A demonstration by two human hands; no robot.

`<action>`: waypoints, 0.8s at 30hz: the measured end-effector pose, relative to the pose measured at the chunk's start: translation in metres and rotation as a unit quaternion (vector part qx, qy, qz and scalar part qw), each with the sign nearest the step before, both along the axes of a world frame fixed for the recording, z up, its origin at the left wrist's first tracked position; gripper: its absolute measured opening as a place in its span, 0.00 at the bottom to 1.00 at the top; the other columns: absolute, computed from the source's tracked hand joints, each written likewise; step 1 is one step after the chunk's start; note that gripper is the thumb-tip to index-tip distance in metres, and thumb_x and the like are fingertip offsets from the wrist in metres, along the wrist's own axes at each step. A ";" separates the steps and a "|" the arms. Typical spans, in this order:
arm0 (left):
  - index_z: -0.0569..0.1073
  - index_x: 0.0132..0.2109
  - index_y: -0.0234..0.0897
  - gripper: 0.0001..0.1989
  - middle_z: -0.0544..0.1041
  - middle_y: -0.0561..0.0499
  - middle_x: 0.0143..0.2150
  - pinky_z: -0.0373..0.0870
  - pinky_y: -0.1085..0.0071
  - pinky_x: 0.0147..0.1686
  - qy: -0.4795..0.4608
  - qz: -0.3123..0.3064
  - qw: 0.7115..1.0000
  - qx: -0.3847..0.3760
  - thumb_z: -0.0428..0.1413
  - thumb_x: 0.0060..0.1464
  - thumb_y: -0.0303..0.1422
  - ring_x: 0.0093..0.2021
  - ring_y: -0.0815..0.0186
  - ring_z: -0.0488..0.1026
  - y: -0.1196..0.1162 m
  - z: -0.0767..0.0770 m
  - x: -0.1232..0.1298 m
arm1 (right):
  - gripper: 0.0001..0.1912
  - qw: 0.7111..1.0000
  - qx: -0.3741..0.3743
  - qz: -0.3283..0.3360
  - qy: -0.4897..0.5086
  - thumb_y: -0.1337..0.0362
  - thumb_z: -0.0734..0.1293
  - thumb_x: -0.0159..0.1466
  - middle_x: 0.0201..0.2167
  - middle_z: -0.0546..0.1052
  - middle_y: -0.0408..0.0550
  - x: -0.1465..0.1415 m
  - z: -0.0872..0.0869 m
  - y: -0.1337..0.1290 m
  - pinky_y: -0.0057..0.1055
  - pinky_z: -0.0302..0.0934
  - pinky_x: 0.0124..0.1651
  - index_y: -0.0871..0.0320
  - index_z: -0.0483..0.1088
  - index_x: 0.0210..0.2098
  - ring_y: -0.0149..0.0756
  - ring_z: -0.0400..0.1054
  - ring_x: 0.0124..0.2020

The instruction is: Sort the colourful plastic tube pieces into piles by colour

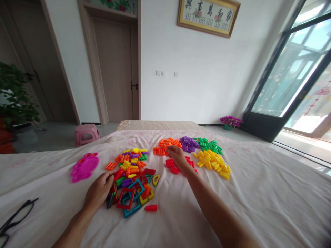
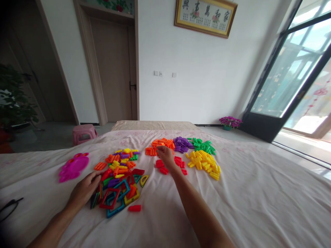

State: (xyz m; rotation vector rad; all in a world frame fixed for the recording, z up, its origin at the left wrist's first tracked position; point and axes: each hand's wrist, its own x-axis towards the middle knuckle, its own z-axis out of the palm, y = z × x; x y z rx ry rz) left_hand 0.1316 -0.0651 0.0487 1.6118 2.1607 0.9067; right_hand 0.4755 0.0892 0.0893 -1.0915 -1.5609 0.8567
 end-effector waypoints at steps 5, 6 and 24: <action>0.75 0.52 0.45 0.20 0.79 0.51 0.52 0.68 0.71 0.46 0.002 -0.004 1.000 0.030 0.44 0.59 0.42 0.51 0.61 0.75 -0.002 0.000 0.000 | 0.10 0.958 0.081 0.176 -0.213 0.63 0.67 0.61 0.38 0.80 0.46 -0.060 -0.003 -0.052 0.29 0.64 0.43 0.56 0.78 0.40 0.35 0.73 0.38; 0.75 0.52 0.45 0.20 0.79 0.52 0.53 0.68 0.72 0.46 0.001 -0.004 0.999 0.031 0.44 0.59 0.42 0.51 0.61 0.75 -0.001 -0.001 0.000 | 0.09 0.947 0.097 0.188 -0.241 0.63 0.68 0.61 0.38 0.80 0.45 -0.068 -0.003 -0.060 0.29 0.63 0.45 0.55 0.78 0.40 0.35 0.72 0.40; 0.74 0.47 0.39 0.16 0.75 0.45 0.52 0.66 0.68 0.56 0.002 -0.062 0.982 0.179 0.50 0.58 0.42 0.54 0.62 0.71 -0.002 0.000 0.009 | 0.10 0.917 0.165 0.189 -0.309 0.70 0.66 0.56 0.35 0.79 0.45 -0.074 0.004 -0.089 0.29 0.60 0.46 0.56 0.77 0.35 0.35 0.70 0.39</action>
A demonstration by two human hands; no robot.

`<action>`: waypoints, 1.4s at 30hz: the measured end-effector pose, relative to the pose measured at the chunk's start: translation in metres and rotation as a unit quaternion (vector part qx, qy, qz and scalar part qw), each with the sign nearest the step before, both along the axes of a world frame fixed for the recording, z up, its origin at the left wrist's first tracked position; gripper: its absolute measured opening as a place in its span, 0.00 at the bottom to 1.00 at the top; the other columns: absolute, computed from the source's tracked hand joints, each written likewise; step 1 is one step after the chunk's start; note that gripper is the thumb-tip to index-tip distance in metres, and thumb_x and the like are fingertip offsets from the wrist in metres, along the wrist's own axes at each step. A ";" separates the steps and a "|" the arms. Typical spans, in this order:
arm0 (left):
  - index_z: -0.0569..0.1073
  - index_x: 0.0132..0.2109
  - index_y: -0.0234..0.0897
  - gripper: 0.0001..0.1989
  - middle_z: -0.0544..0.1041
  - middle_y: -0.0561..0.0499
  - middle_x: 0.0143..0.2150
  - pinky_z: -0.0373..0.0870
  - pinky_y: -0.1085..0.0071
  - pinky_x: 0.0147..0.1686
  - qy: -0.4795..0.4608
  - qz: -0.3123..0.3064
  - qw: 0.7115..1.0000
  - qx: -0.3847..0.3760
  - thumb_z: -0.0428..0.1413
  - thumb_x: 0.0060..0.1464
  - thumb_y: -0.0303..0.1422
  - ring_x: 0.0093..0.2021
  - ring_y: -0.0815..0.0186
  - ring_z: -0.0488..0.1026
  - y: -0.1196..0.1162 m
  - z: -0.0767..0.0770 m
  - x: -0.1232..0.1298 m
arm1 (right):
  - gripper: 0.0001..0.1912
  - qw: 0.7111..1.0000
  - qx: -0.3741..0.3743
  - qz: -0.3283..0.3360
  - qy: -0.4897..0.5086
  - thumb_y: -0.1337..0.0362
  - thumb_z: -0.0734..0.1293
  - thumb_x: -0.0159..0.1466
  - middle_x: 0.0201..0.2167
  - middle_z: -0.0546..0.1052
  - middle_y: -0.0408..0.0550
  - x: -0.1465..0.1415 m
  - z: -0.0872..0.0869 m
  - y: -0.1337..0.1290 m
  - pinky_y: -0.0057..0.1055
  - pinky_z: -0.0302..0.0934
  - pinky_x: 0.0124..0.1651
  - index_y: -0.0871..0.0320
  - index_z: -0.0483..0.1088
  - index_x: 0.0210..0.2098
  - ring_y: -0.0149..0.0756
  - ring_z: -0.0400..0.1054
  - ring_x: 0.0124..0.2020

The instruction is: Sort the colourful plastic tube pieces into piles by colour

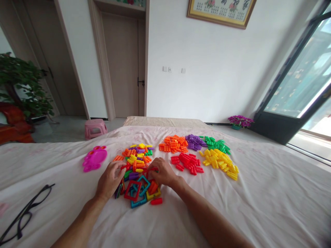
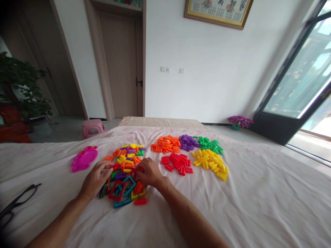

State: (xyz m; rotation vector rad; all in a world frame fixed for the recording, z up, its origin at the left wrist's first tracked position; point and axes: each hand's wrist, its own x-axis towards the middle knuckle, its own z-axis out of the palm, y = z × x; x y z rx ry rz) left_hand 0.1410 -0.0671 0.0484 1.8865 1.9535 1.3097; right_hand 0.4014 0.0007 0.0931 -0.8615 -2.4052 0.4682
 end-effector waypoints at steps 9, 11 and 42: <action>0.75 0.46 0.39 0.17 0.77 0.48 0.48 0.70 0.69 0.48 -0.024 -0.014 0.999 -0.042 0.48 0.59 0.42 0.47 0.63 0.74 0.003 -0.007 -0.004 | 0.20 0.969 -0.143 0.131 -0.152 0.55 0.75 0.50 0.36 0.79 0.41 0.024 0.021 0.003 0.22 0.57 0.31 0.49 0.78 0.43 0.32 0.70 0.33; 0.75 0.46 0.39 0.17 0.78 0.48 0.47 0.71 0.69 0.48 -0.031 -0.008 0.998 -0.049 0.49 0.58 0.43 0.46 0.63 0.75 0.004 -0.009 -0.005 | 0.22 0.965 -0.149 0.133 -0.170 0.56 0.75 0.50 0.36 0.79 0.41 0.024 0.020 0.003 0.22 0.57 0.31 0.50 0.77 0.45 0.32 0.70 0.33; 0.74 0.45 0.40 0.18 0.79 0.49 0.47 0.70 0.68 0.48 -0.056 0.001 0.996 -0.065 0.49 0.57 0.45 0.47 0.62 0.75 0.003 -0.005 -0.003 | 0.15 0.897 -0.228 -0.226 0.302 0.62 0.69 0.52 0.24 0.77 0.47 0.072 -0.008 0.074 0.26 0.64 0.26 0.63 0.74 0.37 0.34 0.72 0.24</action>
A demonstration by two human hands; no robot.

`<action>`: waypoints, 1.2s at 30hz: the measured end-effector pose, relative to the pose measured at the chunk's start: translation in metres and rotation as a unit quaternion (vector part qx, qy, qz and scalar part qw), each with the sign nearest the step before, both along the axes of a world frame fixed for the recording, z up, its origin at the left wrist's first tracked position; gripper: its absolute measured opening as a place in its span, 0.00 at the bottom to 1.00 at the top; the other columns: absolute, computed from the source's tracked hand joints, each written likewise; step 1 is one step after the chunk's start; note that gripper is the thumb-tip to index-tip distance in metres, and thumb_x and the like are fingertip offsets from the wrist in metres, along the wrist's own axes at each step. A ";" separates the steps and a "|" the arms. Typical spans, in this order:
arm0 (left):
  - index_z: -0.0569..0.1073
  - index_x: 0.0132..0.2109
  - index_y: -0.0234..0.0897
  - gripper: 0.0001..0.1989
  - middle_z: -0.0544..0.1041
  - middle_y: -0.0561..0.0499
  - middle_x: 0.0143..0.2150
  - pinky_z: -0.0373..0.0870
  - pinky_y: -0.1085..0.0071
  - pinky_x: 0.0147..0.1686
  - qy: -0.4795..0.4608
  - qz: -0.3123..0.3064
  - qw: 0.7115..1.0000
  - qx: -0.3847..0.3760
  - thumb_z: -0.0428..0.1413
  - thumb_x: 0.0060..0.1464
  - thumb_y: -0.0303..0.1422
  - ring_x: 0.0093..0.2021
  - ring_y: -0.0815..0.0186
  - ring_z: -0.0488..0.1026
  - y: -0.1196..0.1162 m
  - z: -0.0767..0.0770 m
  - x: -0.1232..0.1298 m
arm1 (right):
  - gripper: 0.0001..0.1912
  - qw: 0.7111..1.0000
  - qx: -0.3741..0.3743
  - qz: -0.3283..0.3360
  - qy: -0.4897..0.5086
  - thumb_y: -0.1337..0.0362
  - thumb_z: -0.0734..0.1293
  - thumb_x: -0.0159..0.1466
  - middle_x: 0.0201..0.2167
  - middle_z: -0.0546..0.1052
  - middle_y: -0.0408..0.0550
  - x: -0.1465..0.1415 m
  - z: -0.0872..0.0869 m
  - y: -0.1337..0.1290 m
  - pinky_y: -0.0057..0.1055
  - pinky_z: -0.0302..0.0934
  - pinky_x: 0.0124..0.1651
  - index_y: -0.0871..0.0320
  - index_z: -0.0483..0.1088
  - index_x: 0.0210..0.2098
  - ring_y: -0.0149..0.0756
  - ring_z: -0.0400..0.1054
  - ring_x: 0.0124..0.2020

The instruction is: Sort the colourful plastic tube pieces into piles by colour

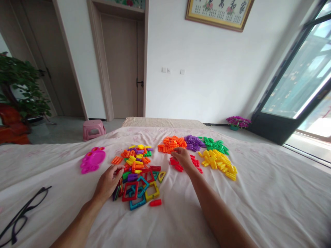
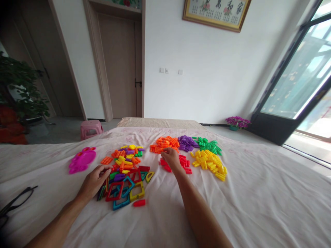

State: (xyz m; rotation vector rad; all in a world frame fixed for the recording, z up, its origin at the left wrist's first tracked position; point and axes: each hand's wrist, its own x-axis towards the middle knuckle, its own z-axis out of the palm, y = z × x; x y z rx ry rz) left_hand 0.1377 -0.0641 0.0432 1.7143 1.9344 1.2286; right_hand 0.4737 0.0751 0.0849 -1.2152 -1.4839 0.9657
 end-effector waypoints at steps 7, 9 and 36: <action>0.74 0.45 0.40 0.17 0.79 0.49 0.47 0.71 0.68 0.47 -0.002 0.000 1.000 -0.001 0.50 0.57 0.46 0.46 0.62 0.76 0.001 -0.002 0.000 | 0.31 0.983 0.058 -0.060 0.165 0.59 0.71 0.49 0.50 0.76 0.59 0.009 -0.010 0.020 0.40 0.68 0.48 0.61 0.70 0.51 0.46 0.72 0.50; 0.74 0.44 0.41 0.17 0.79 0.49 0.47 0.71 0.68 0.47 -0.003 0.000 1.000 0.002 0.50 0.57 0.46 0.46 0.62 0.76 0.001 -0.003 -0.001 | 0.27 0.985 0.069 -0.064 0.144 0.60 0.70 0.49 0.47 0.78 0.57 0.007 -0.014 0.020 0.41 0.68 0.49 0.61 0.71 0.49 0.45 0.73 0.48; 0.75 0.45 0.40 0.17 0.80 0.49 0.47 0.70 0.68 0.47 -0.009 0.029 1.000 0.002 0.49 0.57 0.44 0.46 0.61 0.76 -0.001 0.004 0.001 | 0.13 0.872 0.250 0.229 -0.353 0.62 0.61 0.68 0.32 0.78 0.47 -0.093 -0.005 -0.079 0.29 0.57 0.44 0.57 0.75 0.32 0.34 0.69 0.36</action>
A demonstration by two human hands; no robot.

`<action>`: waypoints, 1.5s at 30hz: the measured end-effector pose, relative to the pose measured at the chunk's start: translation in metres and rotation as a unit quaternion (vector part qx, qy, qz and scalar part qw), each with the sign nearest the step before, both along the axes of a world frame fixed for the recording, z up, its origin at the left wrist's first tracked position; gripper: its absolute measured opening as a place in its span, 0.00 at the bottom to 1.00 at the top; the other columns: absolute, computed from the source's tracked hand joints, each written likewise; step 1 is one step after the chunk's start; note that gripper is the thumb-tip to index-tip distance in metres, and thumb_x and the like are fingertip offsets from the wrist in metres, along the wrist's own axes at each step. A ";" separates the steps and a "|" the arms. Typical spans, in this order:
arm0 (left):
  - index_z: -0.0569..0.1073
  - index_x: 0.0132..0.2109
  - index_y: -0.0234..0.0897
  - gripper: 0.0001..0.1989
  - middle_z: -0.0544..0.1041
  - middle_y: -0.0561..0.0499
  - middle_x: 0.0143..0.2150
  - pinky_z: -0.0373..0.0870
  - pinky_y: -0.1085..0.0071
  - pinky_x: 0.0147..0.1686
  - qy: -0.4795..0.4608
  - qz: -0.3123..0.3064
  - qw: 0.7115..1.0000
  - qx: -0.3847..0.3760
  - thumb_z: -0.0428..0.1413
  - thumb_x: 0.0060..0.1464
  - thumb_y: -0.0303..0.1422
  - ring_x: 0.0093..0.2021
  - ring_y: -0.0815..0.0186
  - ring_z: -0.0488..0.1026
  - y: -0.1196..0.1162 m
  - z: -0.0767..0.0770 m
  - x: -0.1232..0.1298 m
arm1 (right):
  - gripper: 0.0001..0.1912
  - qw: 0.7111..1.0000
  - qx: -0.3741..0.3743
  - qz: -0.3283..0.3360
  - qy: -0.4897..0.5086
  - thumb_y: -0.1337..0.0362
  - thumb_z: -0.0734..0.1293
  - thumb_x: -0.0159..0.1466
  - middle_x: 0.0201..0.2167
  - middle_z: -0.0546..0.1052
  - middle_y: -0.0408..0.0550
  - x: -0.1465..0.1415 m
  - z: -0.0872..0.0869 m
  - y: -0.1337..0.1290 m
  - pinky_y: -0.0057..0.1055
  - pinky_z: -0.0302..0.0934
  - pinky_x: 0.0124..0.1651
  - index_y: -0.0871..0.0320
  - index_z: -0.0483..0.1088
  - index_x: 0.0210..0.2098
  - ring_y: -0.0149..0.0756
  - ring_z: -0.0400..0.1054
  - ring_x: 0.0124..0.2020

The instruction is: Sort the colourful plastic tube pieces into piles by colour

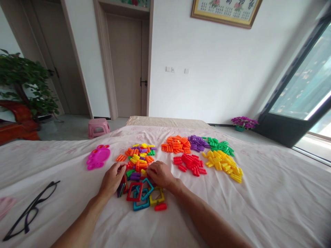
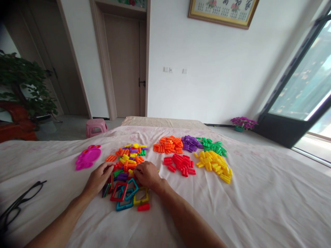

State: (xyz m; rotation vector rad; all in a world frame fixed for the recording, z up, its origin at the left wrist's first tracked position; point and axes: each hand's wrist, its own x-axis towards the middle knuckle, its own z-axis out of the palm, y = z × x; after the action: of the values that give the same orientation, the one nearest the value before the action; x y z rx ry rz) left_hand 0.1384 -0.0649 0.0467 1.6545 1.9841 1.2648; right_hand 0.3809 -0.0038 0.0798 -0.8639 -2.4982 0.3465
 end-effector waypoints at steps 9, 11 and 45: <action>0.75 0.45 0.39 0.20 0.79 0.47 0.49 0.66 0.64 0.54 -0.025 -0.013 1.000 0.000 0.43 0.61 0.43 0.51 0.60 0.73 -0.001 0.003 0.000 | 0.18 0.995 -0.030 -0.098 0.010 0.63 0.64 0.64 0.51 0.75 0.52 0.001 -0.002 0.039 0.32 0.59 0.51 0.54 0.72 0.53 0.42 0.68 0.50; 0.75 0.45 0.39 0.20 0.79 0.47 0.48 0.67 0.64 0.53 -0.021 -0.010 1.000 -0.003 0.43 0.60 0.43 0.51 0.60 0.74 -0.001 0.003 -0.001 | 0.19 0.994 -0.034 -0.099 -0.014 0.60 0.66 0.64 0.50 0.76 0.51 -0.005 -0.002 0.045 0.33 0.59 0.51 0.53 0.72 0.54 0.42 0.68 0.49; 0.75 0.44 0.41 0.18 0.79 0.49 0.47 0.67 0.68 0.50 0.001 -0.008 1.000 -0.024 0.46 0.59 0.45 0.50 0.60 0.74 0.002 -0.001 -0.003 | 0.21 0.749 -0.356 -0.136 0.542 0.64 0.71 0.46 0.40 0.77 0.51 0.032 0.003 0.088 0.35 0.69 0.43 0.60 0.72 0.41 0.37 0.74 0.37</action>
State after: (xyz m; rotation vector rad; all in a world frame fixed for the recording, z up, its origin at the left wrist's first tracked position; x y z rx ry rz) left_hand 0.1357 -0.0626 0.0459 1.6460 1.9834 1.1999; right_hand 0.4125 0.0843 0.0830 -0.8796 -1.0925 1.3056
